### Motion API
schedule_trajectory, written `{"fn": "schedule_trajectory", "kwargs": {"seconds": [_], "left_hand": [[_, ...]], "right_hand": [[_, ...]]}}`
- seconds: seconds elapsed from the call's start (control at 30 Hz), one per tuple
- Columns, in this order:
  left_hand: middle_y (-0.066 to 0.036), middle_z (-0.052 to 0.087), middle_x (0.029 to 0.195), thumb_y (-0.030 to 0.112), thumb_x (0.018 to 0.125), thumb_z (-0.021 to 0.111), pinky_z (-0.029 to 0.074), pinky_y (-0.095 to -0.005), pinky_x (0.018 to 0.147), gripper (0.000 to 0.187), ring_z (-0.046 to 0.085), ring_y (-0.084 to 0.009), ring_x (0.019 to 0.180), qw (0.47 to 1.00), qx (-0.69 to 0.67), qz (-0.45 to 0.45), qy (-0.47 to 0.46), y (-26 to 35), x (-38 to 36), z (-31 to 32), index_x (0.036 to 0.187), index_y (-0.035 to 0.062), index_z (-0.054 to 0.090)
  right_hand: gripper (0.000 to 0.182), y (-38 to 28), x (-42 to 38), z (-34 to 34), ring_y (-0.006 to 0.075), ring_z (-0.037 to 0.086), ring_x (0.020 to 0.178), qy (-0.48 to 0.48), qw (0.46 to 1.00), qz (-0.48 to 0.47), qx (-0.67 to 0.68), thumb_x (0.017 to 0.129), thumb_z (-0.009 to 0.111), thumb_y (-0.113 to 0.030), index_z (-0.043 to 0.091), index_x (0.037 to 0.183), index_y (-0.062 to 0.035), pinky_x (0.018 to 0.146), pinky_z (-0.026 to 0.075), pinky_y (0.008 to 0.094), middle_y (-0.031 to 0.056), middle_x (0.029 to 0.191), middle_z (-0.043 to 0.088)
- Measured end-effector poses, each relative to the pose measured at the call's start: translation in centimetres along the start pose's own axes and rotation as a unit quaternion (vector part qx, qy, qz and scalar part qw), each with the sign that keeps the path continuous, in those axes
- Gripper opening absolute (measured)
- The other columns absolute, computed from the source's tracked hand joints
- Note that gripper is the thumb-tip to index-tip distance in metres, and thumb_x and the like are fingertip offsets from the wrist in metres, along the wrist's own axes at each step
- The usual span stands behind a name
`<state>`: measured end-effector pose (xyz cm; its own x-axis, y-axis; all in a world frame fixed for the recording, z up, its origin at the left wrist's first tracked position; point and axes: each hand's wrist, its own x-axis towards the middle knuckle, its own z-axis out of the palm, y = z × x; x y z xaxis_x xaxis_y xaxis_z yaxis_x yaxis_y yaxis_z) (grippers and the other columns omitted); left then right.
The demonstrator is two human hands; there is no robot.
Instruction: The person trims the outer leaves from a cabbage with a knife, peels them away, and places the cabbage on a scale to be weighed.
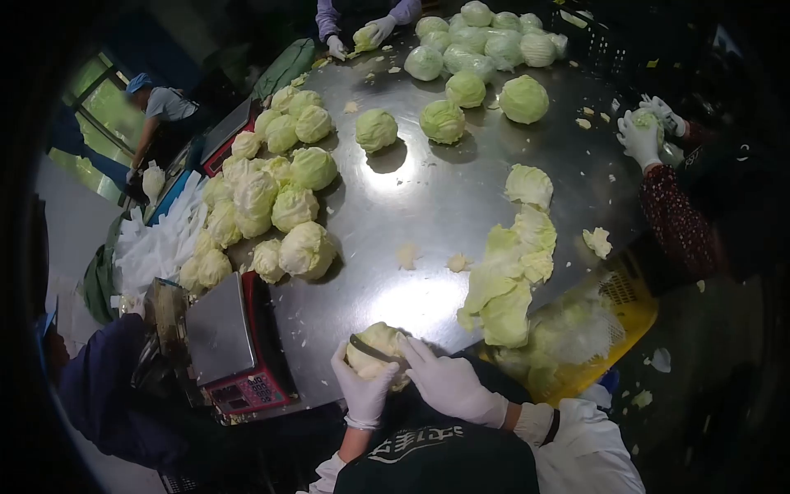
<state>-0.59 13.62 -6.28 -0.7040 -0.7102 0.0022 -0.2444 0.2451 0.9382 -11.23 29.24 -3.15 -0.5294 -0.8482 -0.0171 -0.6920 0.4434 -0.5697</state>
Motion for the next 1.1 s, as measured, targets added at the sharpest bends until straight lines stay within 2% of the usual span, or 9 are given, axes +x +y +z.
{"fn": "schedule_trajectory", "kwargs": {"seconds": [0.1,0.23,0.4,0.43,0.53,0.67,0.8,0.97,1.1], "left_hand": [[-0.021,0.046,0.124,0.028,0.069,0.095,0.040,-0.0473,0.103,0.093,0.048,-0.0343,0.118,0.989,0.127,0.058,0.054,0.1,-0.1,1.0,0.136,-0.0040,0.041],[-0.023,0.046,0.123,0.028,0.070,0.093,0.038,-0.0488,0.102,0.090,0.046,-0.0366,0.117,0.989,0.118,0.057,0.072,-0.8,0.4,1.4,0.136,-0.0050,0.041],[-0.023,0.046,0.124,0.028,0.071,0.092,0.037,-0.0492,0.103,0.088,0.046,-0.0371,0.118,0.993,0.086,0.039,0.071,-1.9,0.8,1.5,0.135,-0.0051,0.042],[-0.023,0.046,0.125,0.029,0.070,0.091,0.037,-0.0496,0.104,0.087,0.046,-0.0374,0.119,0.994,0.085,0.033,0.061,-1.9,0.7,1.5,0.135,-0.0048,0.042],[-0.022,0.047,0.126,0.033,0.065,0.093,0.037,-0.0510,0.104,0.092,0.046,-0.0387,0.120,0.944,0.253,0.209,0.018,0.8,-1.9,2.5,0.134,-0.0031,0.044],[-0.020,0.046,0.126,0.025,0.070,0.092,0.040,-0.0445,0.104,0.085,0.048,-0.0327,0.118,0.997,0.021,0.031,0.063,-1.7,0.0,1.3,0.133,-0.0043,0.043],[-0.019,0.045,0.125,0.020,0.074,0.090,0.040,-0.0426,0.105,0.081,0.048,-0.0304,0.118,0.996,-0.005,0.029,0.087,-2.4,0.5,0.9,0.133,-0.0048,0.043],[-0.019,0.044,0.125,0.019,0.075,0.090,0.040,-0.0435,0.105,0.081,0.048,-0.0313,0.118,0.994,0.038,0.054,0.089,-2.4,0.3,1.3,0.134,-0.0053,0.041],[-0.019,0.044,0.126,0.019,0.075,0.090,0.040,-0.0436,0.105,0.082,0.048,-0.0316,0.118,0.995,0.029,0.042,0.089,-1.5,0.0,1.8,0.135,-0.0054,0.041]], "right_hand": [[0.059,0.1,1.3,0.1,0.0284,0.071,0.082,0.024,1.000,0.004,0.000,0.098,0.058,-0.024,0.040,0.149,-0.0013,0.063,0.057,0.0398,0.0120,0.129,0.059],[0.055,0.8,2.4,0.4,0.0274,0.071,0.088,0.030,0.999,0.006,0.025,0.098,0.058,-0.022,0.044,0.148,-0.0042,0.064,0.058,0.0401,0.0104,0.121,0.062],[0.041,1.8,4.0,0.9,0.0336,0.070,0.075,0.052,0.998,-0.013,0.034,0.101,0.053,-0.025,0.055,0.140,-0.0140,0.063,0.056,0.0454,0.0084,0.109,0.069],[0.039,3.8,5.3,1.4,0.0348,0.070,0.080,0.042,0.997,0.062,0.028,0.102,0.051,-0.025,0.056,0.139,-0.0134,0.068,0.057,0.0455,0.0096,0.109,0.070],[0.038,8.9,8.5,-1.2,0.0393,0.069,0.098,0.105,0.975,0.168,0.099,0.105,0.046,-0.024,0.058,0.138,-0.0113,0.086,0.055,0.0457,0.0165,0.110,0.072],[0.045,7.5,6.7,-3.5,0.0416,0.063,0.115,0.059,0.978,0.118,0.163,0.105,0.046,-0.026,0.049,0.146,-0.0077,0.096,0.051,0.0461,0.0234,0.128,0.065],[0.064,3.6,1.4,0.6,0.0468,0.062,0.114,-0.010,0.987,0.015,0.157,0.104,0.046,-0.029,0.024,0.158,-0.0031,0.094,0.052,0.0503,0.0250,0.144,0.051],[0.065,2.4,1.4,1.4,0.0414,0.072,0.086,0.007,0.997,-0.014,0.079,0.103,0.048,-0.026,0.024,0.160,-0.0062,0.070,0.059,0.0490,0.0266,0.137,0.057],[0.061,1.7,2.8,0.5,0.0402,0.067,0.107,-0.069,0.994,0.049,0.074,0.105,0.047,-0.025,0.027,0.160,-0.0094,0.080,0.058,0.0472,0.0233,0.141,0.056]]}}
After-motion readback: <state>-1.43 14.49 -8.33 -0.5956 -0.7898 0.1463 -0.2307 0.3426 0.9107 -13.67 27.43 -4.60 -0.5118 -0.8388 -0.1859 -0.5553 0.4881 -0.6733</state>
